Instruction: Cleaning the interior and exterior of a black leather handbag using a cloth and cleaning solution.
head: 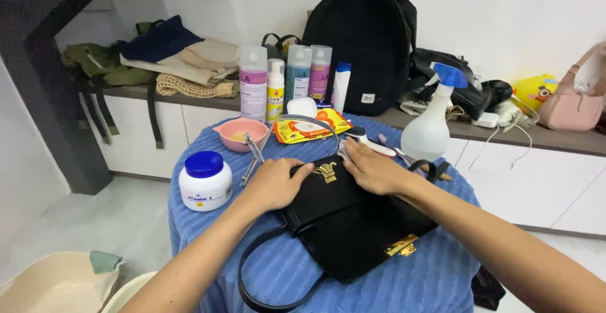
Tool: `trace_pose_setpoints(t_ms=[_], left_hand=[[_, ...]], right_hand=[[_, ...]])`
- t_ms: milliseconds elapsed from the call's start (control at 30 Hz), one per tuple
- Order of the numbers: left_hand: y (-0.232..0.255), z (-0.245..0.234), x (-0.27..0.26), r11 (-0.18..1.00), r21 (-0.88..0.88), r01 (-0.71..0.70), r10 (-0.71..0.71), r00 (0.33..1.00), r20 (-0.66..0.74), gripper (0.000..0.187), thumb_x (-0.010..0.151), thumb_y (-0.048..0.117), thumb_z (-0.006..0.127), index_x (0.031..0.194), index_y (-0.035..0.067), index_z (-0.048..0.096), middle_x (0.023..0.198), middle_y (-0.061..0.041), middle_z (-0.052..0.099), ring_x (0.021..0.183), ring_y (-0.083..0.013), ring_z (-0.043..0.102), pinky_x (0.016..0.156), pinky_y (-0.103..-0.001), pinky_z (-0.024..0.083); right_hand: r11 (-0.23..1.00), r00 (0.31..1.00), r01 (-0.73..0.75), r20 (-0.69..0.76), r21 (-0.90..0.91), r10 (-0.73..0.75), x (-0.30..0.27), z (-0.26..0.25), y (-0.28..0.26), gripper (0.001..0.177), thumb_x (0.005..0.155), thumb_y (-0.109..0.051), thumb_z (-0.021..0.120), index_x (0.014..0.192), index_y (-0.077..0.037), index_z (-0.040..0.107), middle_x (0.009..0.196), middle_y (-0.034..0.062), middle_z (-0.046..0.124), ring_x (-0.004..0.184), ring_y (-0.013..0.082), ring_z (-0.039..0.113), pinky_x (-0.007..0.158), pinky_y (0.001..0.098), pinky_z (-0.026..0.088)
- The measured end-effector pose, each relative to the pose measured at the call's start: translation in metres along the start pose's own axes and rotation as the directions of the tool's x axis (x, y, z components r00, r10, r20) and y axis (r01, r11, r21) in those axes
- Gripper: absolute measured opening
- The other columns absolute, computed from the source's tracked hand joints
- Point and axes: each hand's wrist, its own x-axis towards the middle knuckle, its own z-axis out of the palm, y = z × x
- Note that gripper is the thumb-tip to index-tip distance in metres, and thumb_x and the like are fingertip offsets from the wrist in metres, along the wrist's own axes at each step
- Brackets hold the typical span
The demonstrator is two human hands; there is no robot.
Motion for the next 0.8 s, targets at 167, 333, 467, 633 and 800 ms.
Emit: trace_pose_setpoints(t_ms=[167,333,467,633,800], left_hand=[[0.003,-0.003,-0.003,1.000,-0.001,-0.009,0.009,1.000,0.008,0.054,0.104,0.041,0.042,0.133,0.002,0.066,0.118,-0.029,0.071,0.119,-0.0455,0.065,0.101,-0.052,0.053],[-0.003,0.006,-0.001,1.000,0.006,-0.025,0.025,1.000,0.017,0.060,0.106,0.045,0.032,0.133,0.003,0.065,0.116,-0.028,0.072,0.116,-0.0467,0.066,0.099,-0.055,0.053],[-0.011,0.011,0.001,0.995,-0.104,-0.006,0.002,0.999,-0.038,0.053,0.108,0.037,0.024,0.146,0.005,0.039,0.120,-0.033,0.067,0.121,-0.0476,0.063,0.102,-0.058,0.049],[-0.001,0.005,-0.013,0.991,-0.125,-0.048,0.039,0.997,-0.073,0.049,0.109,0.031,0.026,0.146,0.001,0.035,0.124,-0.036,0.063,0.122,-0.0522,0.060,0.102,-0.060,0.048],[0.012,-0.002,-0.023,0.993,-0.120,0.010,-0.019,0.997,-0.070,0.051,0.108,0.030,0.022,0.153,0.008,0.025,0.135,-0.037,0.054,0.130,-0.0525,0.053,0.108,-0.061,0.043]], right_hand=[[0.916,0.925,0.362,-0.186,0.172,-0.331,-0.037,-0.026,-0.015,0.050,0.102,-0.011,0.039,0.148,0.008,0.041,0.140,0.0387,0.051,0.136,0.0560,0.041,0.112,0.0647,0.033],[0.959,0.993,0.112,-0.062,0.261,-0.099,0.007,-0.010,-0.010,0.048,0.106,-0.040,0.032,0.133,-0.016,0.063,0.096,0.0176,0.078,0.100,0.0405,0.073,0.091,0.0543,0.055],[0.814,0.972,0.225,-0.063,0.535,-0.226,0.006,-0.011,-0.067,0.050,0.106,-0.036,0.035,0.118,-0.004,0.072,0.081,0.0231,0.075,0.073,0.0335,0.077,0.073,0.0448,0.060],[0.897,0.989,0.110,0.046,0.429,-0.143,0.015,-0.023,-0.030,0.067,0.105,-0.052,0.025,0.096,-0.007,0.075,0.075,0.0143,0.077,0.075,0.0250,0.079,0.078,0.0399,0.061],[0.852,0.959,0.277,-0.067,0.444,-0.277,0.004,-0.023,-0.106,0.068,0.108,-0.042,0.022,0.098,-0.001,0.074,0.093,0.0286,0.075,0.100,0.0439,0.072,0.094,0.0515,0.052]])
